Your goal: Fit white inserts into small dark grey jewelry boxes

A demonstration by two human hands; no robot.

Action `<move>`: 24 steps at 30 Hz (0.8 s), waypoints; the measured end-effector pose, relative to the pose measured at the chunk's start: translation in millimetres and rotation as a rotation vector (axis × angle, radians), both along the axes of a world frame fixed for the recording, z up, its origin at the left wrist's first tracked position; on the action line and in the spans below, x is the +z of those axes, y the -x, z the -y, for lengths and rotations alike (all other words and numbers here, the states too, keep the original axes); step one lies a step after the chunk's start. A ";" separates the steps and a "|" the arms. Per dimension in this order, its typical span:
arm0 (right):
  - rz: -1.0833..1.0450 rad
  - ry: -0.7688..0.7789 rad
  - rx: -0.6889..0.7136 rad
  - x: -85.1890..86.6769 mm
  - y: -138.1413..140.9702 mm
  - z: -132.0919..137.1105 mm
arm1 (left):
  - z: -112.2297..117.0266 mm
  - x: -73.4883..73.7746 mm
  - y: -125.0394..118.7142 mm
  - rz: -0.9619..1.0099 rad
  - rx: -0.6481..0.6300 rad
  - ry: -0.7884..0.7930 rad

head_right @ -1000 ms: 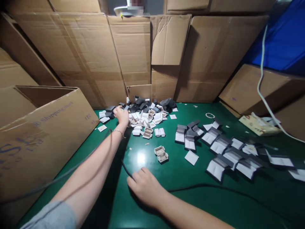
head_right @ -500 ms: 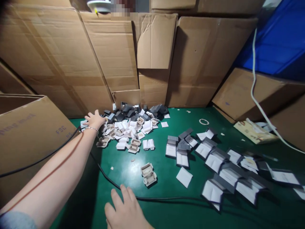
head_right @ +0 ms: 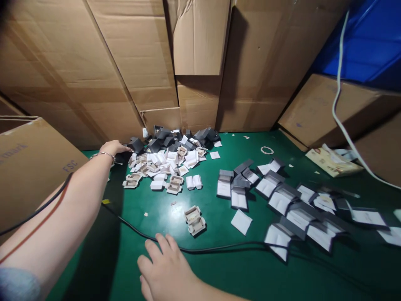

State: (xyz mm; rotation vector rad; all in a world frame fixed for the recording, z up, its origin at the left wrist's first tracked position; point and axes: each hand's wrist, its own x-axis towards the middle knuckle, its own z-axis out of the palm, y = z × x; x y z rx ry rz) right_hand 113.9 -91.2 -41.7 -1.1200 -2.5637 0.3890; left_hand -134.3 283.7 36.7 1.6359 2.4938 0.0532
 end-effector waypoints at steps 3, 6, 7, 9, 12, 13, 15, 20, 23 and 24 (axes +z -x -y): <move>0.001 0.000 -0.008 4.5 -0.7 0.3 | 9.4 2.8 -3.2 -0.031 -0.042 -0.026; 0.005 0.007 -0.012 7.3 -0.8 0.4 | 19.5 7.1 -13.7 -0.057 -0.054 -0.095; 0.005 0.010 -0.014 7.9 -0.8 0.3 | 22.4 10.0 -17.1 -0.065 -0.049 -0.122; 0.000 0.018 -0.020 8.7 -0.7 0.2 | 28.0 19.4 -21.9 -0.087 -0.044 -0.175; -0.015 0.038 -0.033 9.2 -0.7 0.2 | 40.0 41.1 -22.2 -0.134 -0.054 -0.272; -0.019 0.046 -0.035 9.3 -0.8 0.2 | 46.1 49.1 -20.6 -0.144 -0.056 -0.304; -0.032 0.053 -0.031 9.5 -1.3 0.4 | 62.5 63.0 -15.9 -0.159 -0.052 -0.355; -0.044 0.072 -0.007 10.8 -2.8 0.9 | 119.5 68.7 -3.9 -0.182 -0.139 -0.181; -0.028 0.078 -0.011 12.5 -3.6 1.4 | 147.5 52.3 2.7 -0.147 -0.208 0.082; -0.023 0.077 -0.014 12.9 -3.8 1.6 | 153.2 45.7 5.4 -0.131 -0.211 0.138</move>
